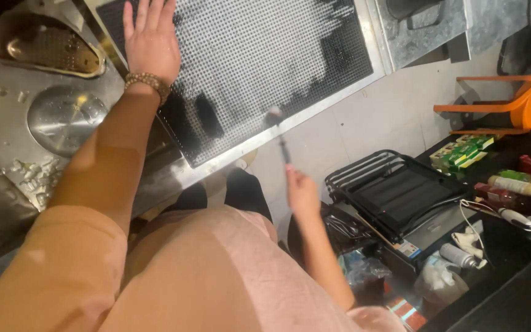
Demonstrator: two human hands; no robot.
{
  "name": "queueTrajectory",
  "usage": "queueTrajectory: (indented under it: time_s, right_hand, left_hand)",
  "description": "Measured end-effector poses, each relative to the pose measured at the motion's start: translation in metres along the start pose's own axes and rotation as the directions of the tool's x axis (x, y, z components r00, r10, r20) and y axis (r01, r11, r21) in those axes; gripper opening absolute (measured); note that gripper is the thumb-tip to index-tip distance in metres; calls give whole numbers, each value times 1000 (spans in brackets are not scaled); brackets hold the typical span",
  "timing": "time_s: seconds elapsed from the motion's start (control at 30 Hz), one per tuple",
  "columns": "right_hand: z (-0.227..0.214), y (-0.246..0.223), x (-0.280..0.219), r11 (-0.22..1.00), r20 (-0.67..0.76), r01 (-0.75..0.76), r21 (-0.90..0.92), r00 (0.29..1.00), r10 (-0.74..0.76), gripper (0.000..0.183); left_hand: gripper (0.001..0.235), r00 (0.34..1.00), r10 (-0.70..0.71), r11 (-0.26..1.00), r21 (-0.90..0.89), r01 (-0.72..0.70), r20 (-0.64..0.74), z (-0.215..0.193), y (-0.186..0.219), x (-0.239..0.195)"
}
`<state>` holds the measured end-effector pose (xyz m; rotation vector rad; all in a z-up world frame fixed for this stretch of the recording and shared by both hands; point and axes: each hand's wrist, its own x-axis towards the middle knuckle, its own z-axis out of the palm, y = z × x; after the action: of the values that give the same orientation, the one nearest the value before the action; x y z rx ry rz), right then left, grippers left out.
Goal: Scrubbing a rubber bar mat with dish soap and a brush in a sink and then rinsing it.
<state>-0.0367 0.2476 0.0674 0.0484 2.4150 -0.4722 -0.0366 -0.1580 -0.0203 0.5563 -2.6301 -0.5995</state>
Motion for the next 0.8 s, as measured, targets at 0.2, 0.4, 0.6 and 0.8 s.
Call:
queueTrajectory:
  time_s: [0.2,0.4,0.6,0.8]
  right_hand:
    - [41,-26,-21,970,225,186,-158,963,-148,58]
    - [-50,35,94,999,-119,19,36,993,-15,72]
    - [43,-19,-20,969,161,238,-63,961,-226,61]
    - [-89,32,91,998,-180,-55,-45,983,46,73]
  left_hand:
    - [43,1000,24,999,38,-24,-7,4,-7,-1]
    - [41,1000,17,998,57,-17,2,6,-8,-1]
    - [42,1000,11,999,48,-11,2,0,-5,0]
    - [40,1000,20,1000,15,-20,9,2,-7,-1]
